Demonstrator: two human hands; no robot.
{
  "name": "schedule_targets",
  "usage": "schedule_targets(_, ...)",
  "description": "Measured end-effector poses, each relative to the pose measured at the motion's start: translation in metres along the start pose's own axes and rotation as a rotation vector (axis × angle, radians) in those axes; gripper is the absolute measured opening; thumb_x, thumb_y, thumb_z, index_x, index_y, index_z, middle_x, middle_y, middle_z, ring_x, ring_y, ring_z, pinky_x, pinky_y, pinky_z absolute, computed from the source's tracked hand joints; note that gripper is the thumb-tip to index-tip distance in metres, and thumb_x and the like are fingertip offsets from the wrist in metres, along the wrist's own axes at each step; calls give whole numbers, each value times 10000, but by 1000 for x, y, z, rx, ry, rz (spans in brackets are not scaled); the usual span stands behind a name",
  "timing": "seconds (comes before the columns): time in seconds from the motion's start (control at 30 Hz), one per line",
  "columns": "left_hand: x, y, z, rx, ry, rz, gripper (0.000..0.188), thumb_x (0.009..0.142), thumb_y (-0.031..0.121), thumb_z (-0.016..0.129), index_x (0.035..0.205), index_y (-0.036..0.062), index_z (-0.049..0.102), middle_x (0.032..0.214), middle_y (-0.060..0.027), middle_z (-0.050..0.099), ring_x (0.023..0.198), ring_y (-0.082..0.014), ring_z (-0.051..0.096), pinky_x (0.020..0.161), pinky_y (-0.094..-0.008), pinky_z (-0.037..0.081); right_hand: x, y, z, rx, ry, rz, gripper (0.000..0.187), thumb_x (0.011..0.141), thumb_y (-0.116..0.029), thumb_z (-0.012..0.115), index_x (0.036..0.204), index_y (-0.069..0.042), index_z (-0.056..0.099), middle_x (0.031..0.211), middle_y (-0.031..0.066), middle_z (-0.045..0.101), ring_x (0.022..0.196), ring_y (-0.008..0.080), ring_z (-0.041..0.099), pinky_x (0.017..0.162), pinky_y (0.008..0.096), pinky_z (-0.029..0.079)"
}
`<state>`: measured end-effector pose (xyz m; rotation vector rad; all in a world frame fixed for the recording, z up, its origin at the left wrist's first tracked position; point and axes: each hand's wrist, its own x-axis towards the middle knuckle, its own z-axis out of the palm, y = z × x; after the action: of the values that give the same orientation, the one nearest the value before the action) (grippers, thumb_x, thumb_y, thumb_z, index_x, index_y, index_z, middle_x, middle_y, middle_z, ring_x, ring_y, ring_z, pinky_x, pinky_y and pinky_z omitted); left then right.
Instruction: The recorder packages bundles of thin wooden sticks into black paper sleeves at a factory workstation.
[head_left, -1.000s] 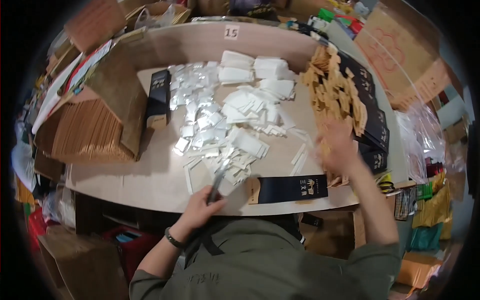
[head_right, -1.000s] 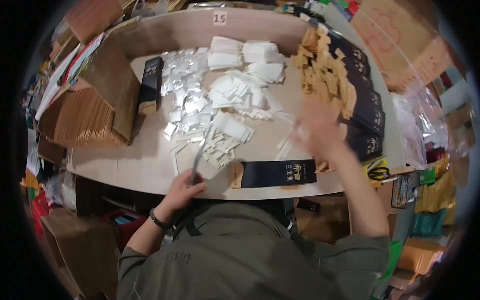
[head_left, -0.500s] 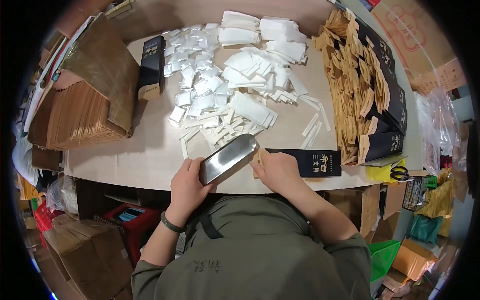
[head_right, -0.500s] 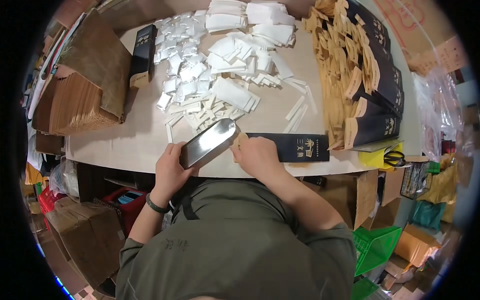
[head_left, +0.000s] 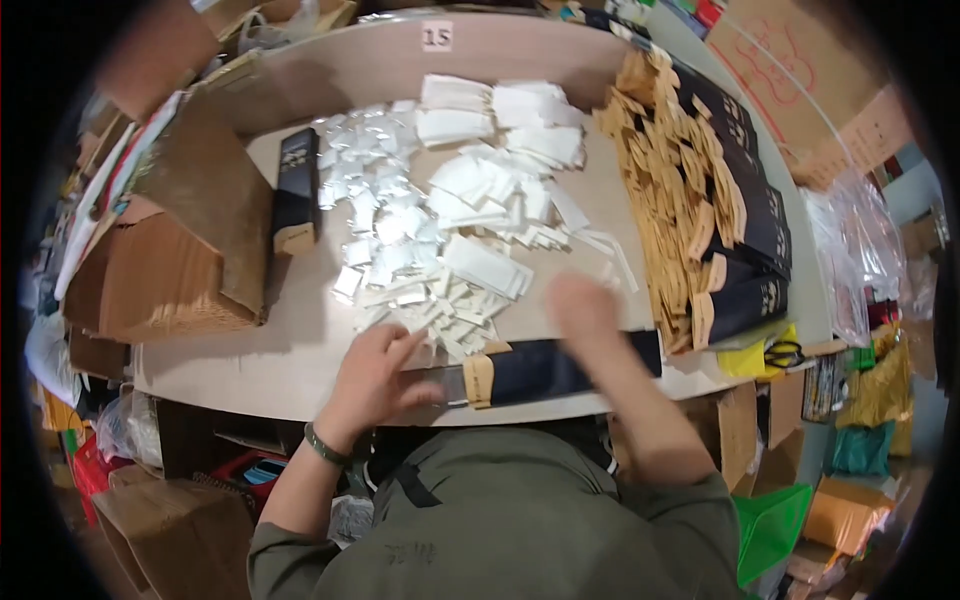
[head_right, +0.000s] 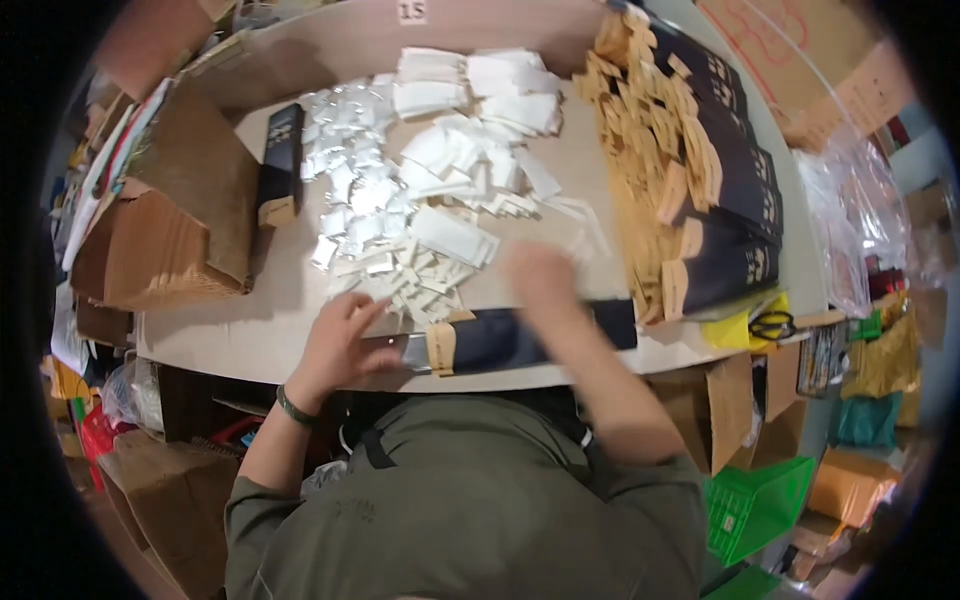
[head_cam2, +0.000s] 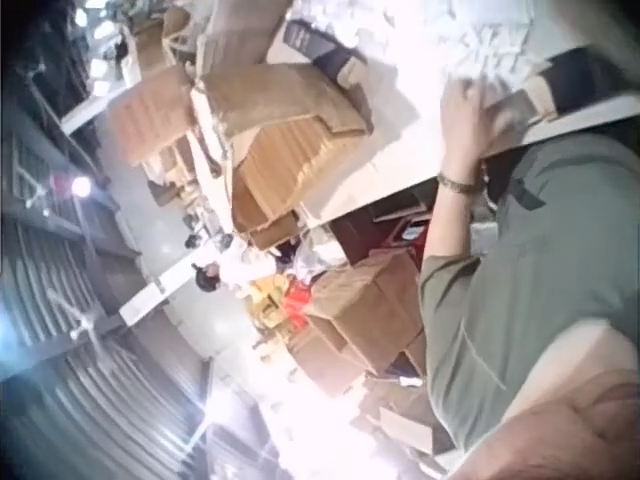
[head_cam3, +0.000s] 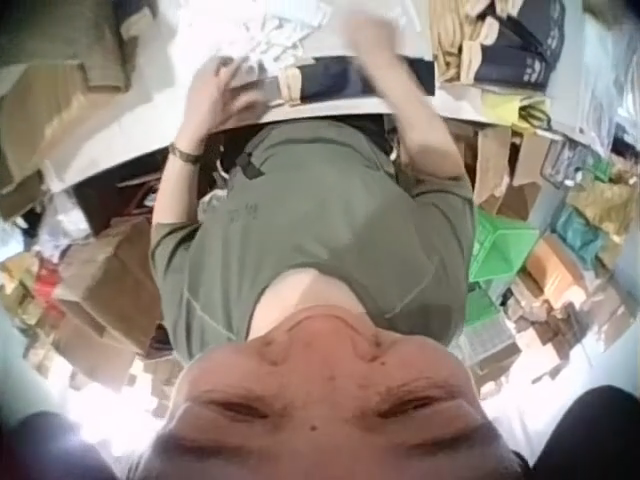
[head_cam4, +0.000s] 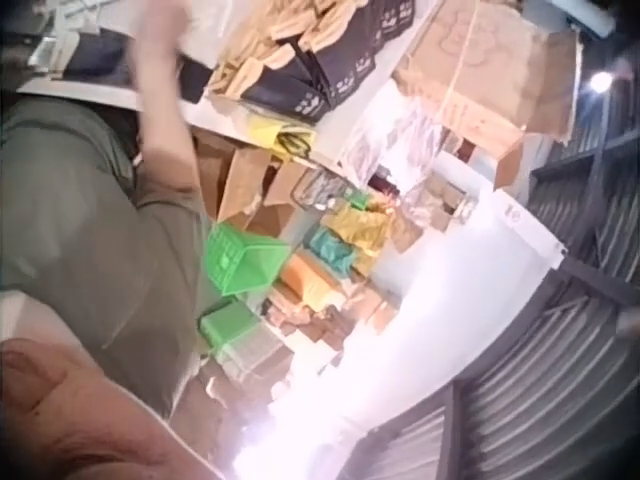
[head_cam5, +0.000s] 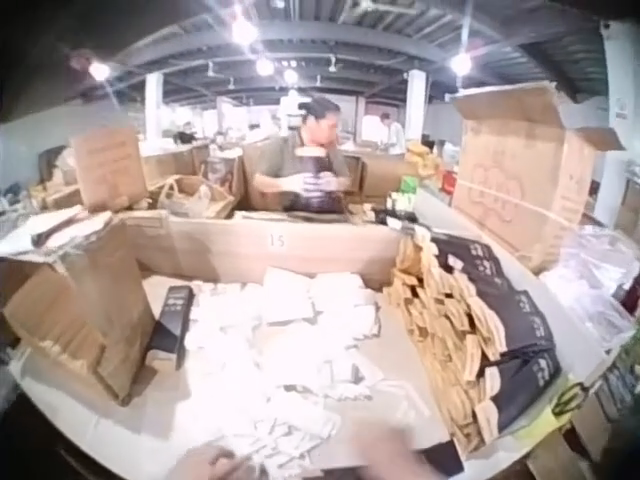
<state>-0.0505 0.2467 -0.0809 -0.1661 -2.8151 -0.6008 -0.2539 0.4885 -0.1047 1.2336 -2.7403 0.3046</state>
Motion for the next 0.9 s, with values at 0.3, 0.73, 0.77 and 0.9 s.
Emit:
schedule_targets(0.3, 88, -76, 22, 97, -62, -313, 245, 805, 190, 707, 1029, 96, 677, 996, -125, 647, 931, -354, 632, 798, -434, 515, 10, 89, 18, -366, -42, 347, 226, 855, -29, 563, 1063, 18, 636, 852, 180, 681, 804, 356, 681, 691, 422, 556)
schedule_targets(0.73, -32, 14, 25, -152, -64, -298, 132, 806, 84, 682, 935, 76, 653, 876, -118, 639, 847, -345, 617, 718, -438, 502, 52, -14, 21, 442, 28, -48, 145, 841, -116, 628, 943, -33, 688, 904, 170, 633, 906, 362, 616, 812, 451, 500)
schedule_targets(0.77, -34, 22, 29, -135, -5, -296, 131, 813, 91, 680, 940, 76, 655, 890, -119, 639, 863, -343, 618, 736, -434, 506, 56, -15, 28, 292, -12, -67, 137, 850, -133, 611, 905, -24, 674, 907, 176, 638, 896, 369, 618, 802, 459, 500)
schedule_targets(0.9, -34, 16, 8, -32, 229, -289, 291, 765, 123, 745, 1033, 80, 641, 1014, -123, 655, 937, -365, 620, 811, -420, 514, 62, -20, 20, 202, -179, -57, 149, 850, -152, 602, 864, -16, 661, 927, 180, 642, 908, 371, 617, 806, 459, 500)
